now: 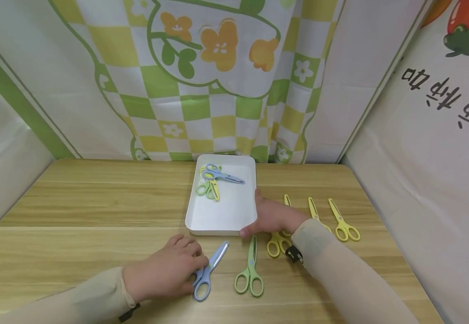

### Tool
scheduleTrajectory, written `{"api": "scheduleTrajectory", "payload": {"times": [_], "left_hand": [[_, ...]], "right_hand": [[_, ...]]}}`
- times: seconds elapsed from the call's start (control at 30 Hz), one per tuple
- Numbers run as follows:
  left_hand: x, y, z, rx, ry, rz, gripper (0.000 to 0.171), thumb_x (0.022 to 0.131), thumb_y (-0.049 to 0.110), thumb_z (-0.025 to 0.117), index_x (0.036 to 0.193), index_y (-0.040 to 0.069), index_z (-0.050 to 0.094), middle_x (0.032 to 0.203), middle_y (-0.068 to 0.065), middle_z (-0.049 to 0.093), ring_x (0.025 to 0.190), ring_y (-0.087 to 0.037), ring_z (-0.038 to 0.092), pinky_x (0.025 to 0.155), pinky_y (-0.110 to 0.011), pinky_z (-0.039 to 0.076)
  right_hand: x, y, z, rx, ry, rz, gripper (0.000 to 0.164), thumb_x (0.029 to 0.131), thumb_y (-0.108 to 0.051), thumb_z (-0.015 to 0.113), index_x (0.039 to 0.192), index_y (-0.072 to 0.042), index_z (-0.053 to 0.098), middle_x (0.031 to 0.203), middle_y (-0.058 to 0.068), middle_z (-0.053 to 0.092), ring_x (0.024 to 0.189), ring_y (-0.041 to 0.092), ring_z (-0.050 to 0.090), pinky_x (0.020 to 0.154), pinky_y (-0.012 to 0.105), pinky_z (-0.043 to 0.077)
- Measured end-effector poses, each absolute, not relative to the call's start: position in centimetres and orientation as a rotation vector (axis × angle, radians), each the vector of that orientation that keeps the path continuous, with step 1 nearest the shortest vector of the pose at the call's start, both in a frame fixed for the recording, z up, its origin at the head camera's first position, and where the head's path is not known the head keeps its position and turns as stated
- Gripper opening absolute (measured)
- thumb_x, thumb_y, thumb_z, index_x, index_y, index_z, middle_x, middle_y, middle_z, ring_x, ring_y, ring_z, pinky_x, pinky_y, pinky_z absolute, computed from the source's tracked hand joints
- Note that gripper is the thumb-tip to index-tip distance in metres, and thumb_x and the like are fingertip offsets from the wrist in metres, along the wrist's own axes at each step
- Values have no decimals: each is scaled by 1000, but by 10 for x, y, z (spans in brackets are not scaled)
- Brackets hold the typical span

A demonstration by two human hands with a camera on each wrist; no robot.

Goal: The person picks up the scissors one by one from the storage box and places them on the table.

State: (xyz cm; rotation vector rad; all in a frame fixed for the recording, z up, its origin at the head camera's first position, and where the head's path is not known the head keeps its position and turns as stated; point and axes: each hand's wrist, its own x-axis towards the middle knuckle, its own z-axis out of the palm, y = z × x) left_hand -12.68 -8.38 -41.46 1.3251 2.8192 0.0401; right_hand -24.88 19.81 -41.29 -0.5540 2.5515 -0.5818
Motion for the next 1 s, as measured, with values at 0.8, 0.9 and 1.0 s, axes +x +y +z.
{"api": "scheduleTrajectory", "payload": {"times": [0.8, 0.9, 1.0], "left_hand": [[-122, -57, -422, 1203, 2901, 24, 36, 74, 48, 82, 81, 16, 68, 90, -3, 55, 114, -35, 49, 102, -54, 33], [-121, -53, -421, 1180, 2895, 13, 37, 74, 49, 82, 84, 15, 70, 91, -4, 55, 112, -34, 49, 102, -53, 33], [-119, -52, -419, 1167, 2891, 7, 38, 74, 49, 82, 83, 15, 70, 90, -3, 55, 110, -32, 48, 102, -53, 34]], "right_hand": [[-250, 199, -415, -564, 2532, -645, 148, 69, -61, 84, 151, 9, -16, 156, 36, 12, 139, 39, 33, 112, 47, 29], [-250, 198, -415, -567, 2532, -644, 147, 69, -60, 85, 151, 9, -16, 156, 36, 12, 139, 39, 32, 112, 47, 29], [-249, 199, -415, -578, 2534, -644, 146, 70, -58, 85, 151, 10, -16, 155, 37, 12, 139, 40, 33, 112, 47, 29]]}}
